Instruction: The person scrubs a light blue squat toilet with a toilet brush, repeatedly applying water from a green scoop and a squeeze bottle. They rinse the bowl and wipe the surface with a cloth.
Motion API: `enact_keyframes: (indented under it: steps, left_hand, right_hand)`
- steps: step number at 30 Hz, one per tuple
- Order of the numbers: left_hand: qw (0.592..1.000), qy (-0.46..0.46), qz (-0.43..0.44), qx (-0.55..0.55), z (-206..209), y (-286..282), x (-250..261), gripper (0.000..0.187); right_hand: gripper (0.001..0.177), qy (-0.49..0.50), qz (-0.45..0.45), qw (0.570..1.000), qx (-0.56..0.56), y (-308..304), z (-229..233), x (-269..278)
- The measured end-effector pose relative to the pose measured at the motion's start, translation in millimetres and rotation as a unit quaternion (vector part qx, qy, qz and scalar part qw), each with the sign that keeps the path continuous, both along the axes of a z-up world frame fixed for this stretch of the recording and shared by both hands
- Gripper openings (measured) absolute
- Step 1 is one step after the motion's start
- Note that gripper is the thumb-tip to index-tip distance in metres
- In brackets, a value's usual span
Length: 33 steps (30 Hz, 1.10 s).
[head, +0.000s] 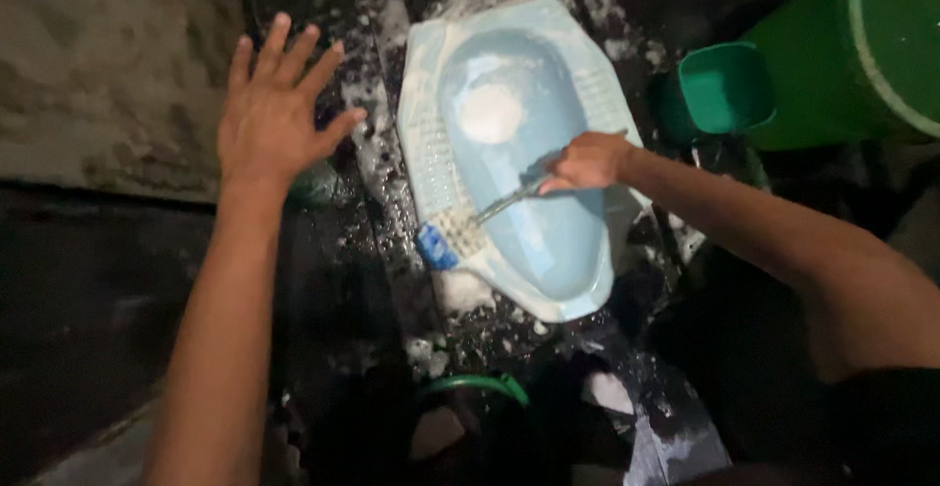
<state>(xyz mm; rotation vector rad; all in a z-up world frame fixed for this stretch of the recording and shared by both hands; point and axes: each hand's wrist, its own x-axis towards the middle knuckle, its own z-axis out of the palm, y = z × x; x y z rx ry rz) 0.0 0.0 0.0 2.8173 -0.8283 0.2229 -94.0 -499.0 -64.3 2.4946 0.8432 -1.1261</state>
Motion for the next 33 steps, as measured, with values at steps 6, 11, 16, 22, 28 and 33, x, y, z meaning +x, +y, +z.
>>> enact_keyframes:
  steps: [6, 11, 16, 22, 28, 33]
  left_hand:
    - [0.999, -0.027, -0.017, -0.024, -1, 1, 0, 0.087]
    - [0.998, -0.027, -0.031, -0.037, -2, 4, -2, 0.083]
    - [0.999, -0.028, -0.034, -0.026, 9, 10, -8, 0.085]
    - [0.999, -0.026, -0.035, -0.006, 16, 1, -3, 0.089]
    - [0.999, -0.023, -0.038, -0.023, 11, 7, -12, 0.090]
    - [0.998, -0.025, -0.050, -0.033, 10, 9, -3, 0.088]
  right_hand:
    - [0.086, -0.044, -0.238, 0.967, 0.079, -8, -5, 7]
    - [0.095, -0.074, -0.199, 0.973, 0.092, -9, -22, -2]
    - [0.094, 0.014, -0.098, 0.990, 0.096, 5, -14, -17]
    - [0.094, -0.087, -0.240, 0.956, 0.142, -2, -15, -20]
    - [0.089, -0.067, -0.234, 0.966, 0.089, -16, 6, -18]
    - [0.087, -0.037, -0.092, 0.981, 0.165, -7, -15, -39]
